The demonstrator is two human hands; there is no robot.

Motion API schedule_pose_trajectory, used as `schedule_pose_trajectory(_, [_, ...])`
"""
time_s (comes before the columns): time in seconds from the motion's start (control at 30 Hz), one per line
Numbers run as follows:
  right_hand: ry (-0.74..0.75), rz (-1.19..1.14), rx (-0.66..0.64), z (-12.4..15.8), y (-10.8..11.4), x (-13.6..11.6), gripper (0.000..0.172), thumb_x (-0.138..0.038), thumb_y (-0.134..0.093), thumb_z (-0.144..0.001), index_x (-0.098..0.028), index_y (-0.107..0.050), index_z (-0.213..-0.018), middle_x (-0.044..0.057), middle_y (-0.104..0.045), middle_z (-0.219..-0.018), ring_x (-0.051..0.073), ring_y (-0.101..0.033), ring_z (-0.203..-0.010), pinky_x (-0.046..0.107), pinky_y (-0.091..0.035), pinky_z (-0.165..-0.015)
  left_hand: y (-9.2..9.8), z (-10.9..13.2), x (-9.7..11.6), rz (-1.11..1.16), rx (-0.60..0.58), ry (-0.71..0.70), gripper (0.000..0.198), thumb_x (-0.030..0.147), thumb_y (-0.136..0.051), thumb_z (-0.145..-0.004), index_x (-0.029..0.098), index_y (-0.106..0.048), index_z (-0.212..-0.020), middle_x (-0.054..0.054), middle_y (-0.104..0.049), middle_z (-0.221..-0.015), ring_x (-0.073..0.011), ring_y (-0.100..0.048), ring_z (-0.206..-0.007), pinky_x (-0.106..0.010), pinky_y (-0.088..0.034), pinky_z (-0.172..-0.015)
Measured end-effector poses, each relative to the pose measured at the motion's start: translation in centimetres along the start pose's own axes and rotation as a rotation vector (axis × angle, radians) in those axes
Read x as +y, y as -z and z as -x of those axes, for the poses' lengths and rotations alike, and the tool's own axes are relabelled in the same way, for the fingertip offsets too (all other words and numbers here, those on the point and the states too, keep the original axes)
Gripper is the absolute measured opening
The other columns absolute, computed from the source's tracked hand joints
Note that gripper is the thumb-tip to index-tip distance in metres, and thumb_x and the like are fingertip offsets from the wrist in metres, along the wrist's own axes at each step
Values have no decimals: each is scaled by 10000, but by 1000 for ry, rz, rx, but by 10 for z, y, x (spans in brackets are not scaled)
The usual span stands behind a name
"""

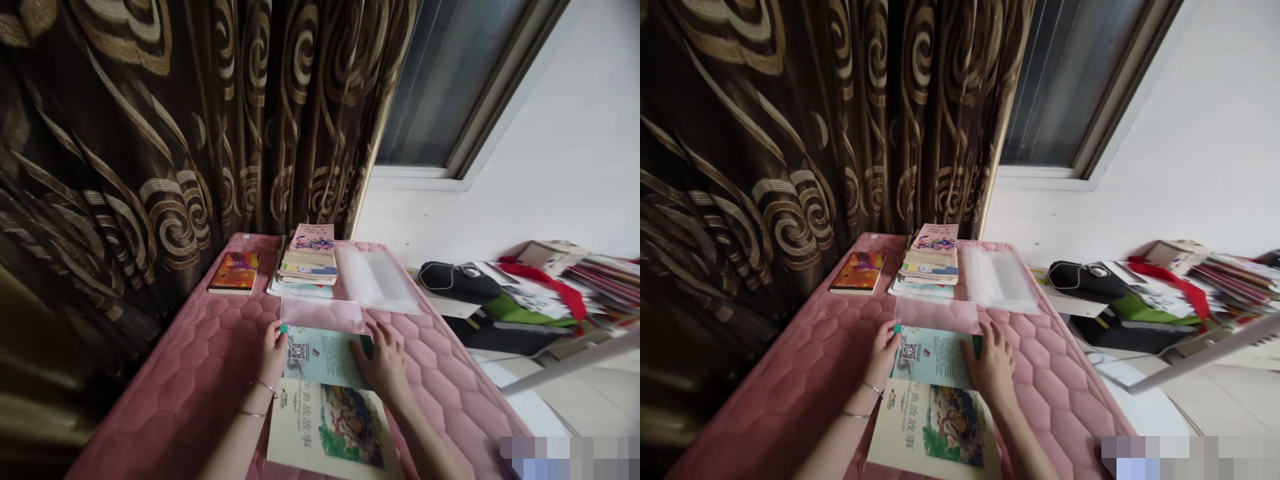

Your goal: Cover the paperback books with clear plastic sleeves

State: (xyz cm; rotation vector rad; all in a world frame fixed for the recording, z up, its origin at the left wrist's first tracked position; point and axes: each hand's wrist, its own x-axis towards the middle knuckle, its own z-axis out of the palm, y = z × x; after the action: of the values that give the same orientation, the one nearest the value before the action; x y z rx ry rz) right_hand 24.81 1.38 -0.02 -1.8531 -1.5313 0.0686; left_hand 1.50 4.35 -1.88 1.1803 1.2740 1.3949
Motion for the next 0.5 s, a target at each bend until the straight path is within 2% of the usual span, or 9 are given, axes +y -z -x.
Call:
schedule_pose_trajectory(0.07, [-174,-232,-67,-10,-4,12,632,-516,-563,-748,-154,-511,-1263,178,-580,-1223,336,-558,-1083,492,-473,-842,0,1,0,7,-16,5,385,381,-594,-763,164,-537,-1076,-64,-688,-883,-180,-642,-800,-283,-479,-747])
schedule_pose_trajectory(0.17, [-384,-537,-255,-18,-2,18,633,-548,-628,-669,-150,-572,-1158,119,-696,-987,263,-654,-869,350,-519,-707,-1,2,2,2,-5,-1,372,385,-581,-769,165,-535,-1065,-72,-686,-901,-185,-640,-823,-290,-478,-766])
schedule_pose_trajectory(0.23, [-406,-643,-317,-18,0,16,549,-559,-657,-639,-157,-632,-1011,80,-714,-856,240,-656,-775,309,-505,-628,-2,2,3,-15,15,-12,361,389,-574,-773,168,-543,-1057,-76,-681,-927,-182,-635,-841,-285,-473,-778])
schedule_pose_trajectory(0.33, [-381,-712,-325,-16,0,14,469,-571,-682,-607,-162,-643,-835,21,-673,-686,193,-610,-640,269,-450,-538,-3,3,3,-48,28,-24,348,395,-563,-786,176,-556,-1056,-76,-675,-962,-177,-629,-864,-280,-465,-793])
schedule_pose_trajectory(0.5, [-434,-736,-263,-13,-10,22,516,-566,-711,-567,-151,-609,-857,-19,-609,-611,142,-526,-551,244,-390,-500,-3,4,0,-76,45,-37,306,384,-553,-804,185,-548,-1036,-90,-666,-1012,-188,-624,-934,-291,-463,-827])
